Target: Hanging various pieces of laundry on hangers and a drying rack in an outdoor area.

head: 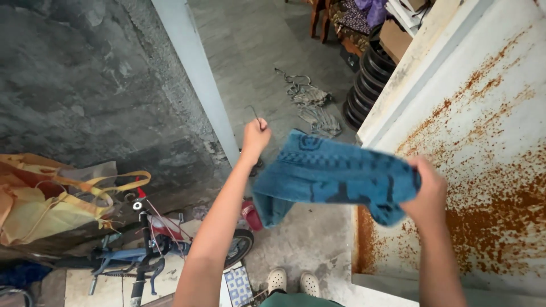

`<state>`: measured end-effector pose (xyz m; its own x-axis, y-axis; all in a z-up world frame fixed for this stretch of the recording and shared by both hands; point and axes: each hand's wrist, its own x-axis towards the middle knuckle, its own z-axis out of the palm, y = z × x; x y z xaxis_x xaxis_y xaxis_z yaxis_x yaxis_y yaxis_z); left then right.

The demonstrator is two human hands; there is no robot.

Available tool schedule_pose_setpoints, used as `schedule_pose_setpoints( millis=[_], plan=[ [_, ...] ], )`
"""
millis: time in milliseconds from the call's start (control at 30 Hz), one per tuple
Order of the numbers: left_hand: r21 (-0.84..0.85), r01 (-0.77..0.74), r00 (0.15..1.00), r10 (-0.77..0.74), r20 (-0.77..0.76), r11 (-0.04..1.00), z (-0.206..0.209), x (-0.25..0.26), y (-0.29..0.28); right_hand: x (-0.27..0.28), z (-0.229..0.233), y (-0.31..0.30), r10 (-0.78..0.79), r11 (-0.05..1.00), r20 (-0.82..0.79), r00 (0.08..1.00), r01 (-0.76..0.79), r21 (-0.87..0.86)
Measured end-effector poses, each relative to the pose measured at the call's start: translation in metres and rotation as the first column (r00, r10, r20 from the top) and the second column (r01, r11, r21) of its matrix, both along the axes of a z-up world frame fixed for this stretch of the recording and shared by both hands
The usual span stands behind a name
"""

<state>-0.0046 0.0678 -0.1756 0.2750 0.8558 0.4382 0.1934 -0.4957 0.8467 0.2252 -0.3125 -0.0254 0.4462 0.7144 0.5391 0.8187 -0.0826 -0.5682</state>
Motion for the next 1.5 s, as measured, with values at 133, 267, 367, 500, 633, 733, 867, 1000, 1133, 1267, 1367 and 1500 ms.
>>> schedule_pose_setpoints(
  millis=[133, 267, 367, 500, 633, 733, 867, 1000, 1133, 1267, 1367, 1500],
  plan=[
    [0.053, 0.014, 1.000, -0.013, -0.009, 0.998, 0.051, 0.002, -0.011, -0.010, -0.074, -0.026, -0.249, 0.885, -0.026, 0.968, 0.217, -0.413],
    [0.078, 0.103, 0.992, -0.097, -0.081, 0.992, 0.084, 0.019, -0.023, -0.006, -0.201, -0.036, -0.197, 0.821, -0.169, 0.966, 0.069, -0.566],
    [0.109, 0.212, 0.975, -0.203, -0.093, 0.971, 0.090, 0.039, -0.042, -0.009, -0.247, -0.030, 0.021, 0.727, -0.142, 0.990, -0.112, -0.677],
    [0.082, 0.419, 0.907, -0.411, -0.092, 0.904, 0.113, 0.048, -0.088, -0.008, -0.238, 0.005, 0.105, 0.598, -0.198, 0.975, -0.221, -0.770],
    [0.010, 0.510, 0.841, -0.497, -0.212, 0.860, 0.136, 0.039, -0.109, -0.004, -0.162, 0.049, -0.022, 0.753, -0.196, 0.980, -0.113, -0.648],
    [-0.040, 0.583, 0.774, -0.570, -0.275, 0.811, 0.142, 0.036, -0.106, -0.015, -0.078, 0.083, 0.009, 0.920, -0.310, 0.951, -0.129, -0.370],
    [-0.041, 0.628, 0.732, -0.607, -0.310, 0.777, 0.162, 0.033, -0.111, -0.021, -0.033, 0.126, 0.275, 0.958, -0.031, 0.961, -0.277, -0.082],
    [0.013, 0.586, 0.773, -0.554, -0.310, 0.810, 0.182, 0.032, -0.113, -0.027, -0.025, 0.171, 0.461, 0.871, -0.271, 0.845, -0.490, -0.045],
    [0.073, 0.544, 0.814, -0.505, -0.286, 0.836, 0.178, 0.023, -0.112, -0.032, -0.021, 0.189, 0.432, 0.851, -0.381, 0.817, -0.510, -0.127],
    [0.302, 0.413, 0.904, -0.347, -0.249, 0.859, 0.192, -0.005, -0.147, -0.040, -0.008, 0.178, 0.366, 0.859, -0.518, 0.773, -0.495, -0.131],
    [0.442, 0.101, 0.994, -0.112, -0.002, 0.891, 0.137, -0.029, -0.161, -0.033, -0.012, 0.162, 0.230, 0.894, -0.518, 0.824, -0.389, -0.222],
    [-0.211, -0.100, 0.942, 0.160, 0.294, 0.972, 0.015, -0.030, -0.156, -0.011, -0.033, 0.138, 0.155, 0.938, -0.534, 0.831, -0.293, -0.183]
  ],
)
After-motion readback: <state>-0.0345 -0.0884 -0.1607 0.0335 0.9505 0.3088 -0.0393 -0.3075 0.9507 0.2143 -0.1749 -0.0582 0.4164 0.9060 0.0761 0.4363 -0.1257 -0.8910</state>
